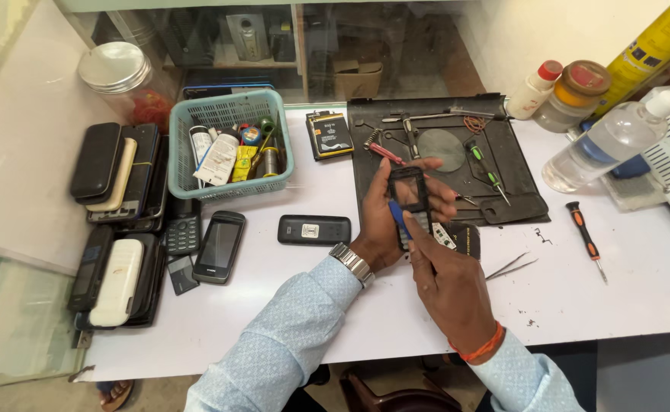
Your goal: The person disassembles a mobile phone using a blue plastic pry tool, removes the screen and internal components, and cleans the circuit board with a spray bottle and brush. The person handles the phone casing, screen, and circuit board throughout the process.
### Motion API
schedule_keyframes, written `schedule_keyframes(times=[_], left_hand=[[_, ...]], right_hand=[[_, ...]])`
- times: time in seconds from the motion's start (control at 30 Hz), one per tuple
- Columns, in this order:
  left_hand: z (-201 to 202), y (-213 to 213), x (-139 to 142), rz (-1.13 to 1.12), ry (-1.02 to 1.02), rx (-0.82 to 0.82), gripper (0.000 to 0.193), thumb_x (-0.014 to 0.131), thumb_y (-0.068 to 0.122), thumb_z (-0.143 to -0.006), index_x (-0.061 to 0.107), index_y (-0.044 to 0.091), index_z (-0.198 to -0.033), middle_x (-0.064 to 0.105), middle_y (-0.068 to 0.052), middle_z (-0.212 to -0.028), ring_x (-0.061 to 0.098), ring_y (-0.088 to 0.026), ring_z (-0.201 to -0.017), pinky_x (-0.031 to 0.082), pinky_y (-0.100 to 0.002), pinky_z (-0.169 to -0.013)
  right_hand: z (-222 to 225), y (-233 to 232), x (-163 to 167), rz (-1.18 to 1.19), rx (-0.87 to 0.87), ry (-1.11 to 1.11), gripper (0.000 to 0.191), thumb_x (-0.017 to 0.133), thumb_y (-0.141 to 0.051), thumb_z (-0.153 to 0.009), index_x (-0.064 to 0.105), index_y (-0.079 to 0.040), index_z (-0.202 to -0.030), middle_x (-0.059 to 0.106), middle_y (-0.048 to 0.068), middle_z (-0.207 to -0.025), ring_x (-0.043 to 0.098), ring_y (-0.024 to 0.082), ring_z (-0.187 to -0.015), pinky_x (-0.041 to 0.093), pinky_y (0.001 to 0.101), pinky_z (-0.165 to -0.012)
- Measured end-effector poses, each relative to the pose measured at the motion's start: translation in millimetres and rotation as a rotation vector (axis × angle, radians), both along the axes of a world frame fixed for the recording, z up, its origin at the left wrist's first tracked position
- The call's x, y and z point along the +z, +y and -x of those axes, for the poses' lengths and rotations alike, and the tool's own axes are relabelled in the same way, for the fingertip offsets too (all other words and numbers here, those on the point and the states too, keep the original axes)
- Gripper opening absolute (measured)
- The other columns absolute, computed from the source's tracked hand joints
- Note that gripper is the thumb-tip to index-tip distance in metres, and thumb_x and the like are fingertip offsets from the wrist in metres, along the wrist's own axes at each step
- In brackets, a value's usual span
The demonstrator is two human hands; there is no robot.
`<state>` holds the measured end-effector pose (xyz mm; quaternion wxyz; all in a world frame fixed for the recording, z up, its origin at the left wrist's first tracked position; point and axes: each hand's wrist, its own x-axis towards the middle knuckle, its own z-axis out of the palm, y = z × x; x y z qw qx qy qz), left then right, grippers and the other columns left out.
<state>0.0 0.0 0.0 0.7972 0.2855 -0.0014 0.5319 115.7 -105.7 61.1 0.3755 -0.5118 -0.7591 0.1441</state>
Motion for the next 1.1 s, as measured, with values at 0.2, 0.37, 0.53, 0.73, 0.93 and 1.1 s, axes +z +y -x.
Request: schedule_keyframes(times=[0.2, 0.37, 0.53, 0.73, 0.93, 1.1], left_hand=[[0, 3, 6, -0.016, -0.024, 0.037, 0.065, 0.02, 0.062, -0.113, 0.052, 0.006, -0.123, 0.069, -0.029, -0.115, 0.072, -0.033, -0.088, 0.061, -0.04, -0.076], [-1, -2, 13, -0.002, 0.026, 0.068, 0.061, 0.018, 0.059, -0.113, 0.051, 0.008, -0.117, 0.067, -0.029, -0.121, 0.072, -0.035, -0.092, 0.06, -0.042, -0.083], [-7, -5, 12, 0.056, -0.012, 0.002, 0.062, 0.016, 0.061, -0.113, 0.05, 0.009, -0.114, 0.067, -0.03, -0.121, 0.072, -0.036, -0.095, 0.06, -0.041, -0.079], [3, -4, 19, 0.004, 0.066, 0.087, 0.061, 0.016, 0.06, -0.111, 0.05, 0.01, -0.113, 0.067, -0.029, -0.122, 0.072, -0.036, -0.1, 0.059, -0.04, -0.081], [3, -4, 21, -0.001, 0.038, 0.066, 0.062, 0.012, 0.059, -0.113, 0.049, 0.01, -0.111, 0.067, -0.03, -0.121, 0.071, -0.037, -0.1, 0.059, -0.041, -0.078], [0, -10, 21, -0.031, 0.152, 0.093, 0.059, 0.013, 0.058, -0.111, 0.048, 0.01, -0.113, 0.066, -0.03, -0.123, 0.071, -0.038, -0.102, 0.059, -0.04, -0.08]], right_hand=[[14, 12, 24, -0.043, -0.032, -0.085, 0.043, 0.063, -0.01, -0.097, 0.062, -0.012, -0.14, 0.066, 0.018, -0.069, 0.066, 0.029, -0.054, 0.05, 0.0402, -0.052], [10, -12, 33, 0.046, -0.088, -0.208, 0.05, 0.063, -0.012, -0.092, 0.061, -0.017, -0.142, 0.064, 0.014, -0.058, 0.063, 0.03, -0.046, 0.049, 0.0429, -0.048], [10, 5, 27, -0.115, -0.118, -0.301, 0.048, 0.065, -0.014, -0.097, 0.058, -0.016, -0.145, 0.061, 0.015, -0.061, 0.061, 0.032, -0.048, 0.048, 0.0443, -0.047], [5, -8, 29, -0.068, -0.078, -0.346, 0.05, 0.065, -0.015, -0.091, 0.06, -0.017, -0.141, 0.061, 0.015, -0.056, 0.061, 0.033, -0.047, 0.049, 0.0465, -0.047], [12, 7, 32, -0.123, -0.089, -0.351, 0.046, 0.064, -0.017, -0.096, 0.061, -0.017, -0.141, 0.062, 0.016, -0.059, 0.062, 0.034, -0.048, 0.048, 0.0461, -0.046], [10, -9, 42, -0.068, -0.075, -0.311, 0.049, 0.063, -0.016, -0.091, 0.061, -0.015, -0.139, 0.062, 0.015, -0.056, 0.061, 0.033, -0.044, 0.047, 0.0455, -0.043]])
